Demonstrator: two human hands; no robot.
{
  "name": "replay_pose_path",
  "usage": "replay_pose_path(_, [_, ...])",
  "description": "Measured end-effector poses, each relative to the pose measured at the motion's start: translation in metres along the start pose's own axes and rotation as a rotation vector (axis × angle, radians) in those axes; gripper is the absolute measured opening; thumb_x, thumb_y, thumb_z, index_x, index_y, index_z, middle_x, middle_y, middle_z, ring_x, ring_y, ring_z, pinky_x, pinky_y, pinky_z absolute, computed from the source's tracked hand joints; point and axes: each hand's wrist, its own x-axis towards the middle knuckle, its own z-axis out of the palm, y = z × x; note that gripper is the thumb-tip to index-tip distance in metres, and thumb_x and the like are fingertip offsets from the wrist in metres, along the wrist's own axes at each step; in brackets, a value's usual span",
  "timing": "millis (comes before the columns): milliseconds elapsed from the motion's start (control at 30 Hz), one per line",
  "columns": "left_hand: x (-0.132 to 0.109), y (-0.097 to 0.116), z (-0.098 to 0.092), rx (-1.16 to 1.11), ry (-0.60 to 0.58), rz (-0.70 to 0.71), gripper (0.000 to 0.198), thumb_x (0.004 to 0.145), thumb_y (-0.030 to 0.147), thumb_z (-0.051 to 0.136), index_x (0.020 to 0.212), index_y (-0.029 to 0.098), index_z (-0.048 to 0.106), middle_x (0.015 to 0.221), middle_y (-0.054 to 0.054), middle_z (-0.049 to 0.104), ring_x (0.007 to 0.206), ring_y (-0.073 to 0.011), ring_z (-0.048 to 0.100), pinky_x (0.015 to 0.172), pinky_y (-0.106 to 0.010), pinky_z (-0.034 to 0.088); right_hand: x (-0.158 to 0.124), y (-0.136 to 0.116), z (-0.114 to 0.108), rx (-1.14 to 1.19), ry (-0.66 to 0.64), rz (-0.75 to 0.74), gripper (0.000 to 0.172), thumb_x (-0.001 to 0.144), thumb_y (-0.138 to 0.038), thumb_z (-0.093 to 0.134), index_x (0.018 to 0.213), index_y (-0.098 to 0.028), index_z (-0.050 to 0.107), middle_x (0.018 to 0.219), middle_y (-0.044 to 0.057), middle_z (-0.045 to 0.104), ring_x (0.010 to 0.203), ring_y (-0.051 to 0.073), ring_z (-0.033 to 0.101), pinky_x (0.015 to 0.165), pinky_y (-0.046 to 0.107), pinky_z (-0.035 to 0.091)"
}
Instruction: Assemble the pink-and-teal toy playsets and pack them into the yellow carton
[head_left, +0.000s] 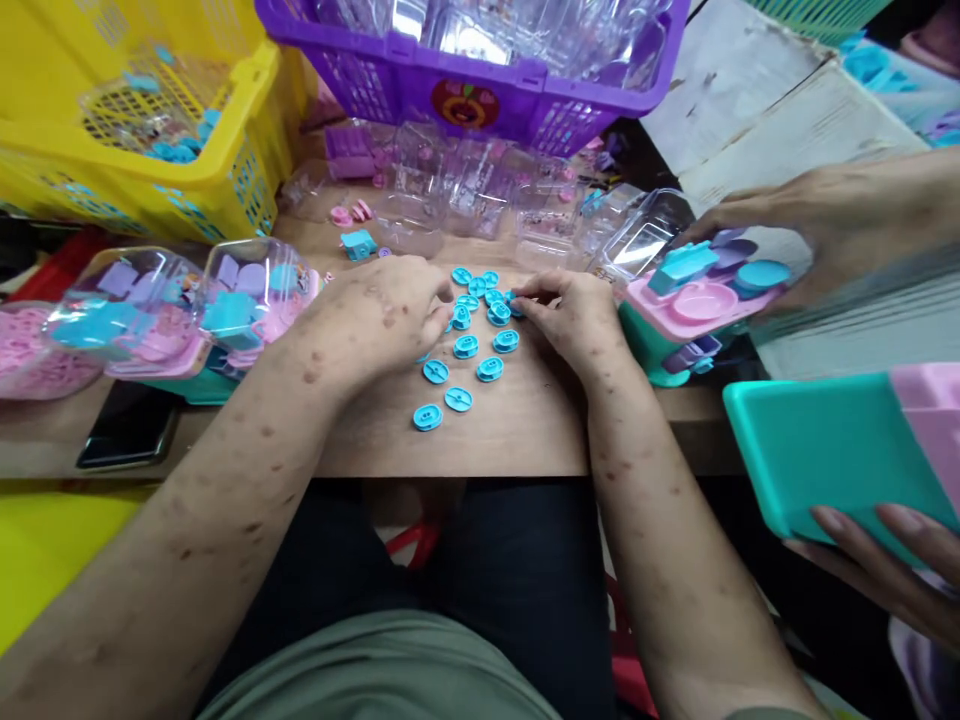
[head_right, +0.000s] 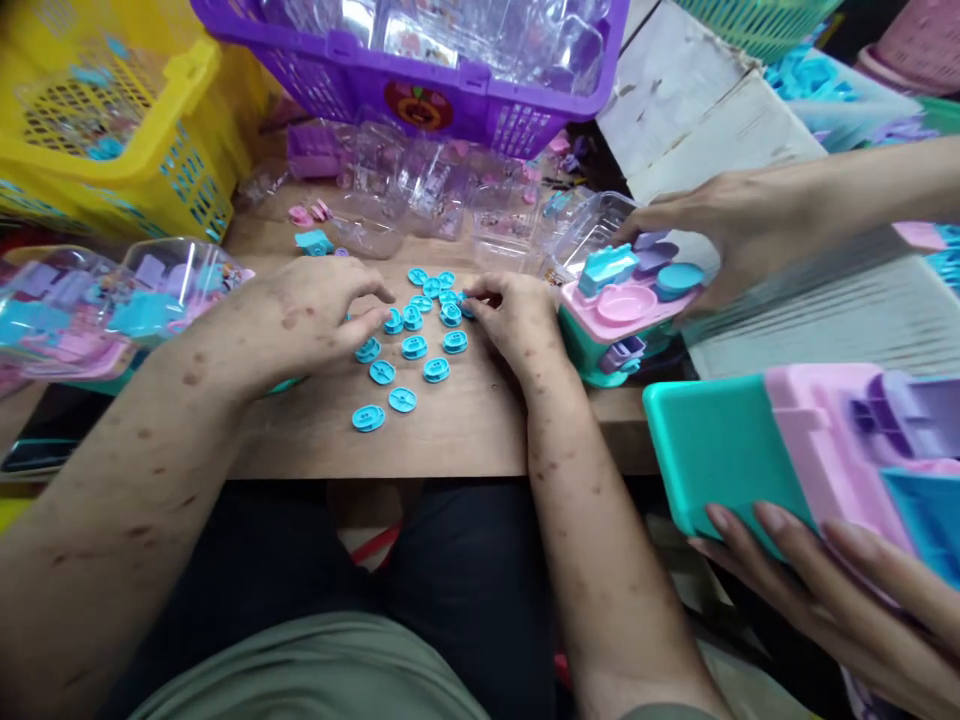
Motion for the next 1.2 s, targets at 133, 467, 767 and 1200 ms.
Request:
replay_pose_path(133, [-0.009, 0.002, -0.008, 0.002, -0.016, -0.024, 0.035, 0.107, 0.032, 0.053, 0.124, 0.023, 0.083, 0.13, -0.011, 0.082, 0.126, -0.0329, 0.074, 0.114, -0.046, 0.054, -0.008, -0.008, 0.001, 0.001, 0.051, -0.033, 0.013, 0.088, -0.017, 0.084, 0.098, -0.022, 0.089, 0.097, 0.006, 0.088, 0.088, 0.029, 0.081, 0.088, 0.043, 0.065])
replay_pose_path(467, [-0.026, -0.004, -0.015, -0.081, 0.059, 0.008, 0.035, 0.109, 0.035, 0.053, 0.127, 0.024, 0.081, 0.134, -0.01, 0.082, 0.13, -0.0325, 0.075, 0.118, -0.046, 0.055, -0.008, -0.01, 0.002, 0.051, 0.208, 0.02, 0.013, 0.092, -0.025, 0.08, 0.099, -0.018, 0.088, 0.095, 0.009, 0.087, 0.08, 0.027, 0.078, 0.083, 0.042, 0.065])
replay_pose_path(767, [-0.073, 0.004, 0.006, -0.261, 0.145, 0.096, 0.034, 0.115, 0.04, 0.052, 0.132, 0.024, 0.077, 0.136, -0.009, 0.083, 0.129, -0.0308, 0.077, 0.117, -0.046, 0.059, 0.002, -0.017, 0.015, -0.039, 0.196, 0.049, 0.012, 0.093, -0.027, 0.081, 0.099, -0.02, 0.088, 0.098, 0.009, 0.088, 0.087, 0.029, 0.08, 0.091, 0.042, 0.064])
replay_pose_path(1200, [-0.105, -0.019, 0.013, -0.391, 0.204, 0.21, 0.029, 0.116, 0.033, 0.054, 0.125, 0.022, 0.08, 0.131, -0.009, 0.084, 0.133, -0.0309, 0.077, 0.124, -0.049, 0.06, -0.004, -0.018, 0.012, -0.271, 0.114, -0.155, 0.015, 0.098, -0.027, 0.071, 0.096, -0.024, 0.085, 0.103, 0.012, 0.085, 0.095, 0.032, 0.08, 0.093, 0.046, 0.066])
